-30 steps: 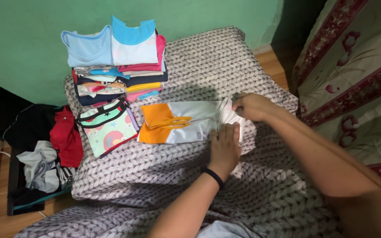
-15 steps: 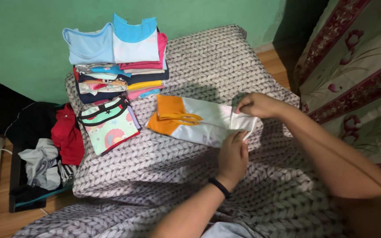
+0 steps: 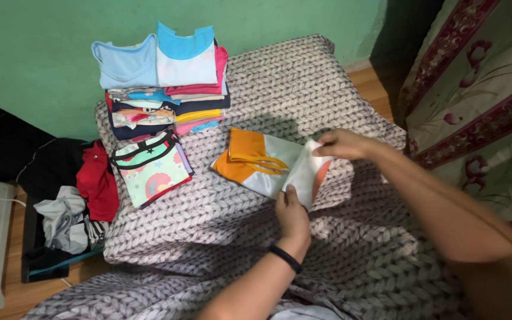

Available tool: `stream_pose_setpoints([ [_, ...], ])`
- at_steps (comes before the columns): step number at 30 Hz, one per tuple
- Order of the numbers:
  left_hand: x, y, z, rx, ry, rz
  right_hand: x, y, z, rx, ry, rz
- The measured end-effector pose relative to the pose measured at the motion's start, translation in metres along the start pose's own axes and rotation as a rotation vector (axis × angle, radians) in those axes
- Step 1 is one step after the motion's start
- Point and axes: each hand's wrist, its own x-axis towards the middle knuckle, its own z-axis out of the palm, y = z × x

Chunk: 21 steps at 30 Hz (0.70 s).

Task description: Folding small items of clothing and placing them on a stack on a bed.

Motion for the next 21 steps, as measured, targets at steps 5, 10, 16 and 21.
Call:
stream_pose_setpoints([
  [5,0.013,-0.038,-0.028,0.042,-0.038,-0.148,0.018,0.013,0.023,-0.091,0.154,-0.194],
  [10,-0.004,-0.040,-0.040,0.210,0.053,-0.109,0.012,0.001,0.024,-0.151,0.173,-0.176],
  [16,-0.027,0.041,-0.028,0.978,-0.282,1.010,0.000,-0.015,0.023,-0.226,0.166,-0.153],
  [21,-0.012,0.040,-0.021,1.484,-0.548,0.757,0.007,-0.007,0.028,-0.148,0.245,-0.154],
])
